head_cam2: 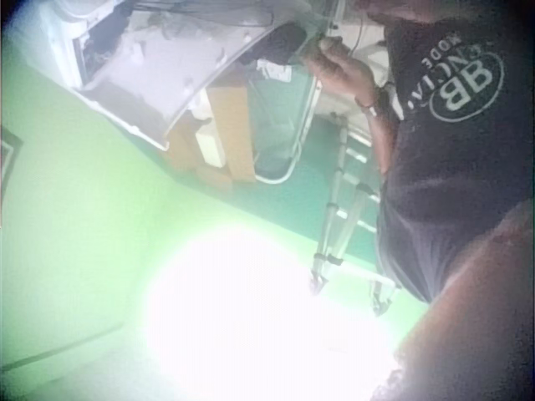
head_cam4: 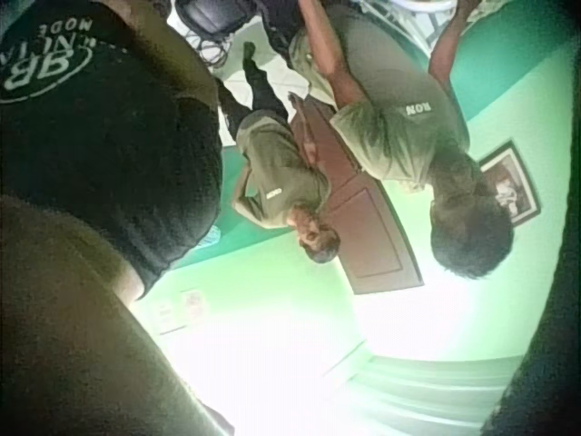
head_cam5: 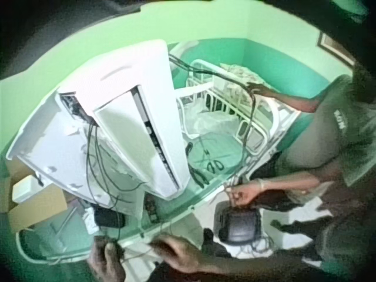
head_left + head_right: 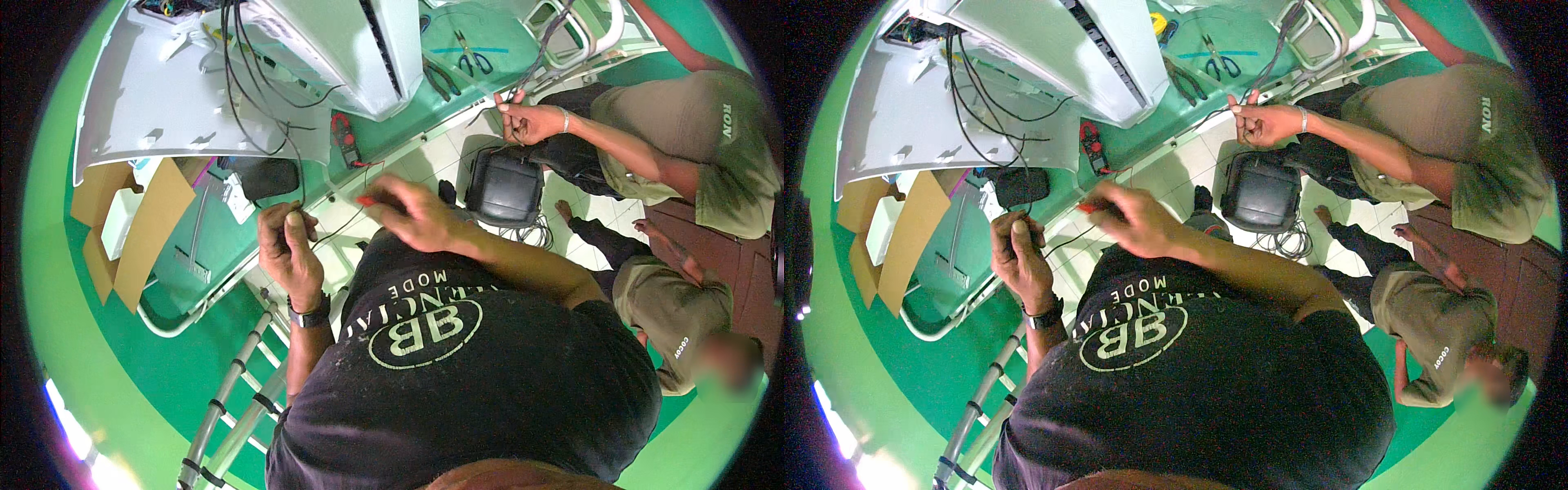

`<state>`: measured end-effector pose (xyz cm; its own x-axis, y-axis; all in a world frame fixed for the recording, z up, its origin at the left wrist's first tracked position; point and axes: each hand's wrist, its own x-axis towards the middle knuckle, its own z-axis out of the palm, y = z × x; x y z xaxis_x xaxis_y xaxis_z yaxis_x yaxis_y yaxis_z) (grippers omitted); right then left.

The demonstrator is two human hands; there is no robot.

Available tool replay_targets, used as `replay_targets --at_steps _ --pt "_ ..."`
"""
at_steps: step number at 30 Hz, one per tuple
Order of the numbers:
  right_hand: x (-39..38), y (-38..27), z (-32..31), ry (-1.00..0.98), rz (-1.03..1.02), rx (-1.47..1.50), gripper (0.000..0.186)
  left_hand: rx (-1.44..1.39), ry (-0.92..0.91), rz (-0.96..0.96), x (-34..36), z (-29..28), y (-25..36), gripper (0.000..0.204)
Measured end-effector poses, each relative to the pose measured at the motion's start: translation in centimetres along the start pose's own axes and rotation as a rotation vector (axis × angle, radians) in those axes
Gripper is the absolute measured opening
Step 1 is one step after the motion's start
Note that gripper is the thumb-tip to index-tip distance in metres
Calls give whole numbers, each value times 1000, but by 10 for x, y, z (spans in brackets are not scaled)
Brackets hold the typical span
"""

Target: The person works on the internal wiring of a white appliance, using pliers to strip and cut wires. They also use a multimeter to test connections and handle various colored wires throughout the process.

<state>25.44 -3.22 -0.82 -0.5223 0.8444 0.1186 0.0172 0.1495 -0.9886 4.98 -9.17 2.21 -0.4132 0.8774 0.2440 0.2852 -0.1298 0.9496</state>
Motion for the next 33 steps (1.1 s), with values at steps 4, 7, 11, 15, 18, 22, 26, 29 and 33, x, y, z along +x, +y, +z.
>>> replay_targets --at_steps 4,7,11,15,18,22,26,29,33 --pt "-45 42 -51 136 424 325 26 13 9 19 8 -6 0 18" --pt "-65 61 -76 329 543 431 28 -13 36 -20 8 -11 1 17" --pt "-70 73 -86 411 472 578 24 -51 17 -40 11 -16 -4 14" --pt "-58 66 -77 345 522 491 22 -59 3 -25 6 -15 -6 15" --pt "-50 63 -70 303 590 438 22 -114 10 -34 2 -13 -6 15" --pt "-42 60 -58 237 611 402 25 -176 -9 -42 -1 -11 -5 15" --pt "-20 52 -42 162 552 406 25 -217 -21 -58 -8 -6 1 15" --pt "-3 48 -30 112 486 437 24 -215 -17 -68 -11 -3 4 17" --pt "16 32 -16 48 409 443 25 -317 -17 -116 -13 -5 9 20"
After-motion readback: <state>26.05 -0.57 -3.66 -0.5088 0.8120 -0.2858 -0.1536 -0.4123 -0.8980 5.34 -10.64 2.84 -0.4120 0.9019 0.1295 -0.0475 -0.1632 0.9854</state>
